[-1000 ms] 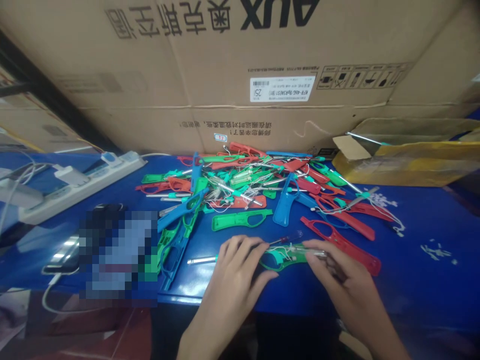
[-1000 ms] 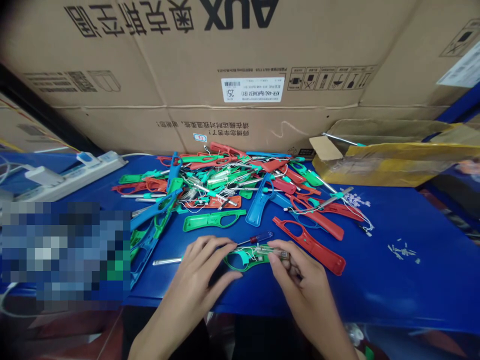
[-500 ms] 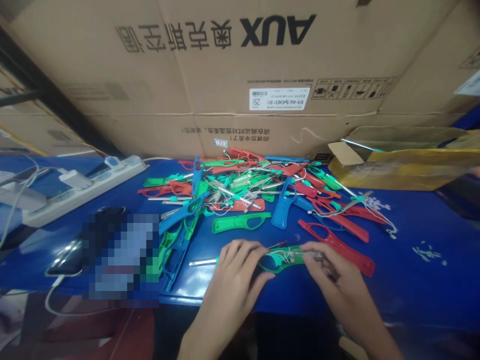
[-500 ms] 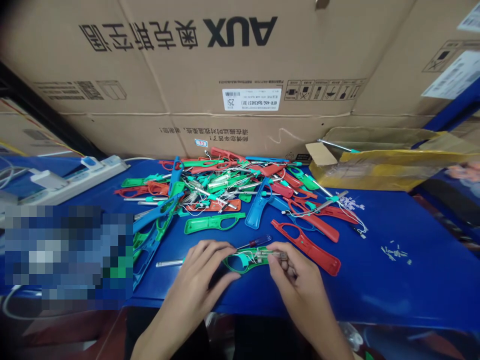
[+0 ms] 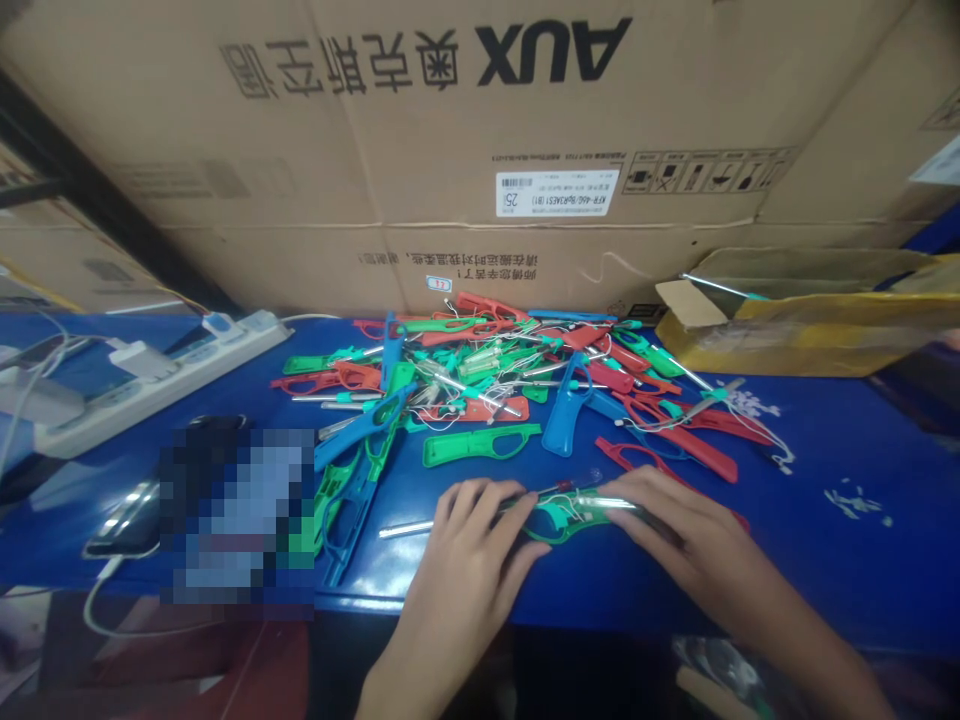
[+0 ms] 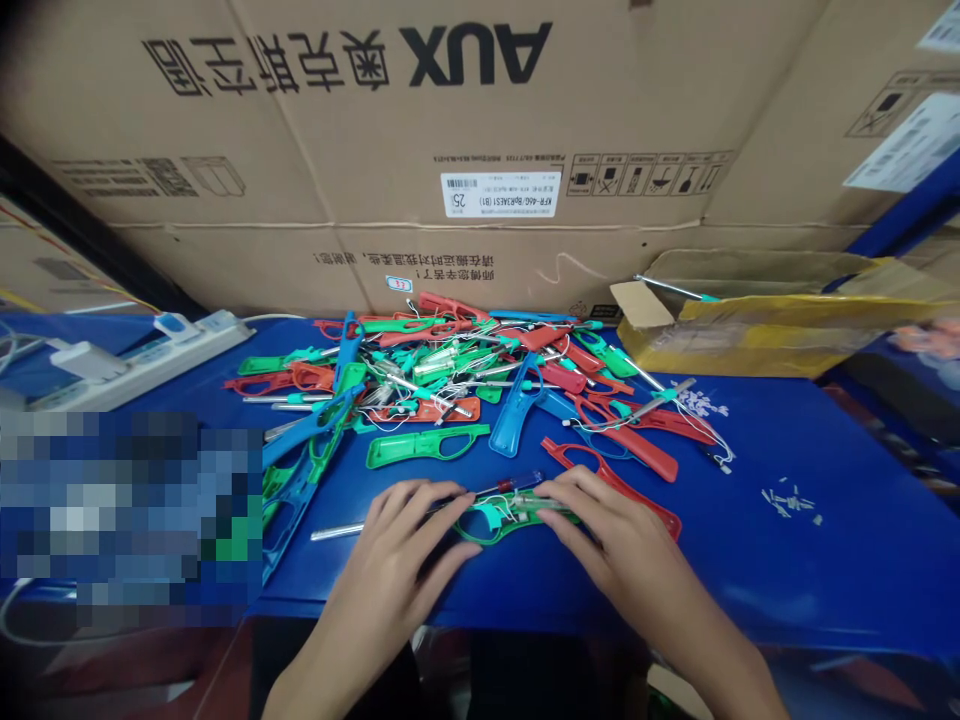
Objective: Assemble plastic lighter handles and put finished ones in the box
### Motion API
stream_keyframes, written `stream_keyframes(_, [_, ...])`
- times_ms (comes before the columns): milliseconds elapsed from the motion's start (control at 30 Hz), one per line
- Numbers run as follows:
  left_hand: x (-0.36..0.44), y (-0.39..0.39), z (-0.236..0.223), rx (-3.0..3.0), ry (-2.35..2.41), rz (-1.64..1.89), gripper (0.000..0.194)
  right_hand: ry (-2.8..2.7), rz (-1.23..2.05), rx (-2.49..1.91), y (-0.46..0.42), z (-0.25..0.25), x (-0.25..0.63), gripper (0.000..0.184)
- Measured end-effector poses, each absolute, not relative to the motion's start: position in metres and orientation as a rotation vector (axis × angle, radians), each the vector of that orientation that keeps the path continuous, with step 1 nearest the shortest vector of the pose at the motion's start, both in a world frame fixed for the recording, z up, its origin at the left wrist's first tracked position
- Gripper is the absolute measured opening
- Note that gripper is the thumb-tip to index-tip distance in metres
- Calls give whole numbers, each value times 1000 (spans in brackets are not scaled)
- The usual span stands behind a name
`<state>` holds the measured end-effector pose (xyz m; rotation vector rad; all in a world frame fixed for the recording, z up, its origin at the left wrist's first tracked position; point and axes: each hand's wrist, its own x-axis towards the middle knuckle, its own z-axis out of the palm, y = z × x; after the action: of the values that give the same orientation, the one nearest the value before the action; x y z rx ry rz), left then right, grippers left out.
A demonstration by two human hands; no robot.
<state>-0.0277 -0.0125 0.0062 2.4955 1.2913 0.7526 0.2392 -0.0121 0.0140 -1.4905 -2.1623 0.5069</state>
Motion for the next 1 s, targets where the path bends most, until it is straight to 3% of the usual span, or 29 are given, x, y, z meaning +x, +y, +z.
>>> stream_keyframes(367, [-27,-12,10,2531,1285,723,31,-2217,239,-1513,-10,0,245,35])
stream_keyframes(600, [-27,-13,8,2493,1298,730,33,-2217,-282,-1526,-25,8,224,33])
stream_keyframes(1000, [-27,-15,5,2373,1283,813,32,-2233,219,-1358,-19,1,194,21])
